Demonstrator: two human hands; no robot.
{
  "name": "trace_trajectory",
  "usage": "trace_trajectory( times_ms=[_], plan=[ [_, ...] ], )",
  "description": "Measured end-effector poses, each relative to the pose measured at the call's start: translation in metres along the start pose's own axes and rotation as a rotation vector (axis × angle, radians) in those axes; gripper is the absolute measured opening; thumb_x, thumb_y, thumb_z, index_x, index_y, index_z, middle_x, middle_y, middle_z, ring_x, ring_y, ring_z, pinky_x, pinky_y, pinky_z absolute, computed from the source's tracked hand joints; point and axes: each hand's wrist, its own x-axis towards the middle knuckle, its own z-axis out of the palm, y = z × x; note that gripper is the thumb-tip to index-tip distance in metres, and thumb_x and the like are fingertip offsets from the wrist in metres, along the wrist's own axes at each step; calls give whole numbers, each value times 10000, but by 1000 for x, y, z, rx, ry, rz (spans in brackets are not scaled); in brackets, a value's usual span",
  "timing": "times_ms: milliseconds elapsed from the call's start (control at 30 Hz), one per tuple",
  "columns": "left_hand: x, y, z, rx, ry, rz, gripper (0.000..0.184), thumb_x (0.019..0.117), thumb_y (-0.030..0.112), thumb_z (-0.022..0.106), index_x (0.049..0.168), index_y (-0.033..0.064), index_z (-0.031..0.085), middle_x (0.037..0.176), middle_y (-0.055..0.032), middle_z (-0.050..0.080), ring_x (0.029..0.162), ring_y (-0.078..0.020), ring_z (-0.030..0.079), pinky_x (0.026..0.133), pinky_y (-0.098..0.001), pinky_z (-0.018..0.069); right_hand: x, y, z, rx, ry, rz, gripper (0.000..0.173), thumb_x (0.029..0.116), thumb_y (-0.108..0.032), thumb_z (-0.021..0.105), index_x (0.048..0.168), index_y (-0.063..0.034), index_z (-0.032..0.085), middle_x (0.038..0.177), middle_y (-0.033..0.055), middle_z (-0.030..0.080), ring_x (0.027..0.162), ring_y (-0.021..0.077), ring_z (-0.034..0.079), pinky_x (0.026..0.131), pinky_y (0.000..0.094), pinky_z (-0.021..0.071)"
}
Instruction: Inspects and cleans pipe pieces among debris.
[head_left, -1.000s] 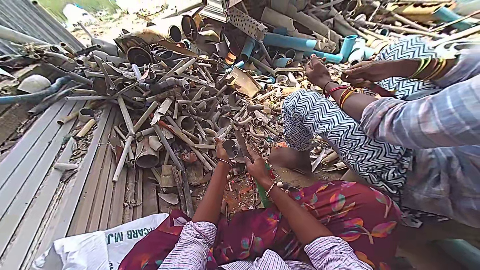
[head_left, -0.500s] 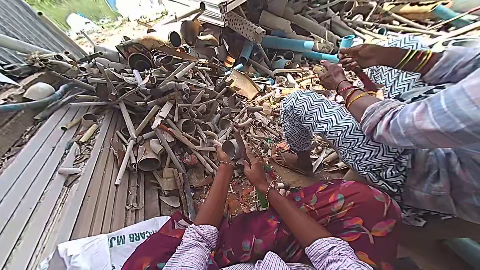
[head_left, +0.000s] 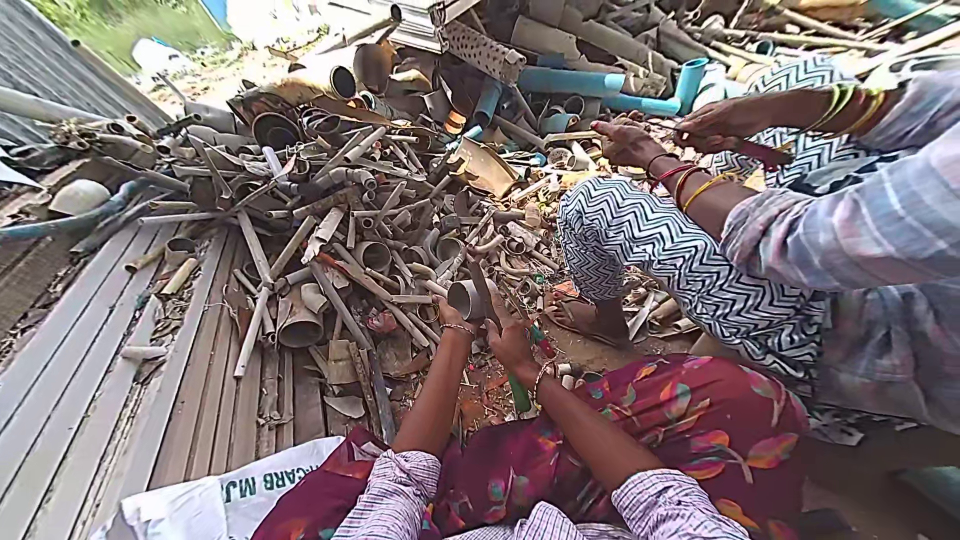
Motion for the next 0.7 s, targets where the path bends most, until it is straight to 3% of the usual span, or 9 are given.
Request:
trace_trajectory(
  times_ms=[67, 133, 233, 300, 367, 467, 567, 700],
  plan=[
    [1, -1, 0, 12, 2, 10, 773, 1046, 675, 131, 1545, 119, 330, 1498, -211, 446, 1312, -369, 496, 979, -622, 467, -1, 3, 0, -17, 18, -14, 537, 1033, -49, 486, 1551, 45, 379, 1246, 308, 674, 1132, 420, 673, 1028, 479, 482],
    [0, 0, -1, 4, 11, 4, 770, 1046, 677, 146, 1558, 129, 319, 1531, -221, 421, 1354, -397, 470, 994, -669, 447, 3, 9, -1, -25, 17, 29, 546, 1047, -44, 462, 1570, 45, 332, 1264, 317, 658, 1127, 419, 667, 1024, 477, 480],
    [-1, 0, 1, 2, -17, 45, 749, 1057, 650, 114, 1513, 111, 363, 1426, -204, 496, 1240, -334, 537, 953, -573, 488, -3, 3, 5, -72, 31, -101, 528, 1013, -26, 456, 1532, 53, 413, 1136, 309, 709, 1047, 443, 700, 968, 526, 517],
    [-1, 0, -1, 14, -3, 58, 780, 1049, 669, 114, 1524, 104, 367, 1467, -214, 480, 1289, -355, 520, 986, -606, 468, -2, 5, 3, -101, 20, -72, 525, 1020, -36, 441, 1539, 36, 413, 1068, 291, 724, 988, 430, 706, 935, 521, 519],
    [-1, 1, -1, 32, 16, 68, 798, 1042, 684, 116, 1536, 106, 359, 1504, -229, 448, 1328, -391, 489, 1000, -653, 441, 1, 6, -2, -104, -11, 5, 513, 1056, -55, 423, 1562, 13, 381, 1140, 291, 708, 1052, 422, 691, 984, 508, 496],
    [1, 2, -2, 56, 1, 121, 782, 1054, 659, 106, 1524, 94, 374, 1474, -218, 475, 1298, -350, 515, 1004, -601, 457, -5, 1, 5, -119, 59, -135, 495, 989, -2, 448, 1478, 27, 517, 1042, 294, 730, 965, 450, 715, 899, 544, 534],
    [1, 3, -3, 99, 42, 145, 780, 1060, 655, 148, 1529, 76, 378, 1503, -237, 451, 1331, -384, 490, 1012, -646, 438, 1, 8, -1, -127, -18, -15, 529, 1031, -17, 407, 1560, -5, 400, 1152, 291, 709, 1067, 444, 689, 983, 536, 496],
    [3, 6, -2, 109, 41, 166, 781, 1059, 654, 146, 1522, 73, 387, 1499, -231, 460, 1331, -374, 497, 1016, -628, 446, -6, -4, 3, -159, 19, -94, 505, 1007, -5, 430, 1509, 6, 485, 1086, 295, 722, 1009, 457, 704, 921, 550, 521]
  ],
)
